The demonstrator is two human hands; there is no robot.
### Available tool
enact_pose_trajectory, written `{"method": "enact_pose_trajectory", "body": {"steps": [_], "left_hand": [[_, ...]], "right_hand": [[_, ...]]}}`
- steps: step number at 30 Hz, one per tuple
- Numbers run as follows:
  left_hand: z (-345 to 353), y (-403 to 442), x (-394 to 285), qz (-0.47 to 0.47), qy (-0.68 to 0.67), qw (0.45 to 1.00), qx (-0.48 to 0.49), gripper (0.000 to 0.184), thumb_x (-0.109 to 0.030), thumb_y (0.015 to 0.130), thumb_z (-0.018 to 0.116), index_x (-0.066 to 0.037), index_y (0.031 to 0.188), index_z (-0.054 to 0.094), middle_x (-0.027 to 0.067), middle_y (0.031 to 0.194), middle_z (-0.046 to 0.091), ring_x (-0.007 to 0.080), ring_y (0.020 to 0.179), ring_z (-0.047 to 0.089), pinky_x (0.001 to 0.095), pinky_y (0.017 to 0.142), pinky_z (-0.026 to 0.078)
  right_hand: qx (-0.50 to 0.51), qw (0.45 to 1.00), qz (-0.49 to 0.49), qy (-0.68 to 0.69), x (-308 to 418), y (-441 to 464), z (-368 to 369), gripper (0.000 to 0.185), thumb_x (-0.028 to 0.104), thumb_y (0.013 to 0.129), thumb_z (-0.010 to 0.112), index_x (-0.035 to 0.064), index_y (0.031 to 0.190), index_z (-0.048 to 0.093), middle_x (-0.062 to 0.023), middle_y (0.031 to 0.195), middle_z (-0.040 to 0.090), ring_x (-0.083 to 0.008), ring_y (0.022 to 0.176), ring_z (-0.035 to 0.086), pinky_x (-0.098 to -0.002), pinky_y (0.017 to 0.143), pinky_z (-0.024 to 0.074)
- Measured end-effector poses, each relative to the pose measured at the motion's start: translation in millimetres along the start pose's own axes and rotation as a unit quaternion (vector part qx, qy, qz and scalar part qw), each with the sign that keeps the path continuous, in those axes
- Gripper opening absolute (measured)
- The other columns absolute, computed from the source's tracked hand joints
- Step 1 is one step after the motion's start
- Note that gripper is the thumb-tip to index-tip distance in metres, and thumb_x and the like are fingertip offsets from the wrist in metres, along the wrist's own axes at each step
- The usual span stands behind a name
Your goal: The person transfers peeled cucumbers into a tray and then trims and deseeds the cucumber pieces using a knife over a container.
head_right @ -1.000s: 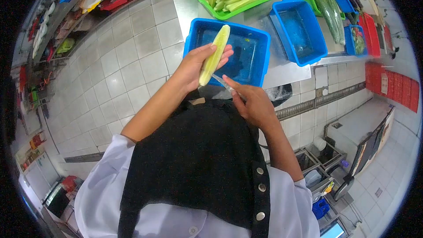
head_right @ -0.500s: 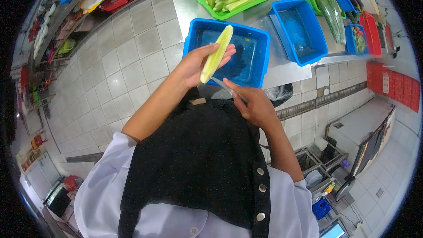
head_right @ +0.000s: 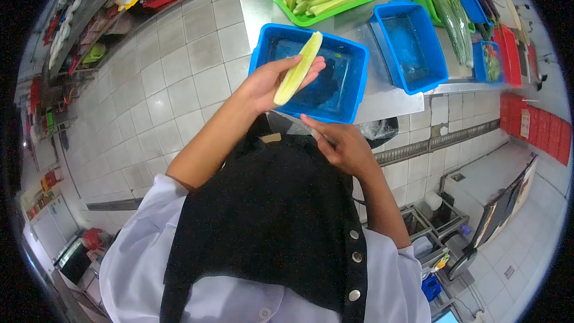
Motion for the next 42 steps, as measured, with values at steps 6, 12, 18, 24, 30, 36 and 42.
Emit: {"method": "enact_pose_trajectory", "body": {"steps": [6,12,18,24,30,36,42], "left_hand": [[-13,5,-21,0.035,0.127,0.990,-0.053,0.056,-0.004,0.106,0.054,0.001,0.159,0.035,0.0208,0.155,0.053,0.0338,0.141,0.056,0.0440,0.113,0.053],[-45,21,-31,0.131,0.409,0.890,-0.155,0.051,0.000,0.101,0.062,0.000,0.150,0.048,0.0134,0.136,0.068,0.0256,0.124,0.067,0.0348,0.101,0.054],[-47,10,-36,0.181,0.736,0.610,-0.231,0.039,-0.007,0.104,0.062,-0.001,0.143,0.058,0.0115,0.130,0.072,0.0257,0.116,0.071,0.0343,0.100,0.053],[-31,-9,-8,0.064,0.250,0.938,-0.232,0.046,-0.024,0.116,0.039,0.001,0.155,0.039,0.0191,0.145,0.062,0.0367,0.126,0.067,0.0427,0.107,0.055],[9,-22,-1,0.168,0.203,0.949,-0.175,0.049,-0.026,0.116,0.033,0.000,0.158,0.029,0.0237,0.156,0.052,0.0386,0.141,0.055,0.0514,0.120,0.044],[35,-17,15,0.291,0.186,0.927,-0.145,0.046,-0.025,0.116,0.035,-0.004,0.157,0.028,0.0238,0.161,0.045,0.0385,0.147,0.047,0.0512,0.120,0.042],[12,-24,29,0.297,0.382,0.838,-0.252,0.031,-0.016,0.110,0.060,-0.004,0.138,0.059,0.0069,0.126,0.071,0.0155,0.113,0.069,0.0320,0.098,0.056]], "right_hand": [[-0.007,0.998,-0.014,0.055,-22,-4,-19,0.049,0.002,0.099,0.064,0.0175,0.145,0.067,-0.0196,0.127,0.075,-0.0373,0.117,0.073,-0.0405,0.101,0.0538],[0.031,0.990,0.097,0.097,-62,-7,-49,0.044,0.007,0.104,0.061,0.0154,0.147,0.066,-0.0192,0.109,0.079,-0.0233,0.091,0.077,-0.0391,0.084,0.0566],[-0.002,0.998,0.040,0.053,-75,-2,-77,0.039,0.014,0.104,0.065,0.0097,0.143,0.067,-0.0199,0.097,0.076,-0.0219,0.077,0.070,-0.0372,0.079,0.0558],[-0.049,0.995,0.081,0.039,-97,13,-99,0.034,0.019,0.102,0.071,0.0014,0.130,0.066,-0.0113,0.095,0.071,-0.0153,0.086,0.065,-0.0333,0.081,0.0519],[-0.046,0.986,0.045,0.156,-95,50,-75,0.039,0.029,0.093,0.084,0.0025,0.117,0.069,-0.0082,0.098,0.075,-0.0149,0.090,0.069,-0.0326,0.082,0.0547],[0.105,0.935,0.100,0.323,-79,85,-16,0.035,0.022,0.094,0.083,0.0022,0.117,0.066,-0.0052,0.106,0.072,-0.0101,0.096,0.066,-0.0264,0.083,0.0519],[0.081,0.959,-0.017,0.272,-88,96,-19,0.040,0.019,0.087,0.088,0.0024,0.116,0.065,-0.0046,0.104,0.071,-0.0126,0.094,0.065,-0.0298,0.085,0.0535]]}}
Point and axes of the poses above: each hand's wrist, its own y-axis towards the middle knuckle, its own z-axis out of the palm, x = y × z, the point moved 8 cm from there along y, towards the middle knuckle
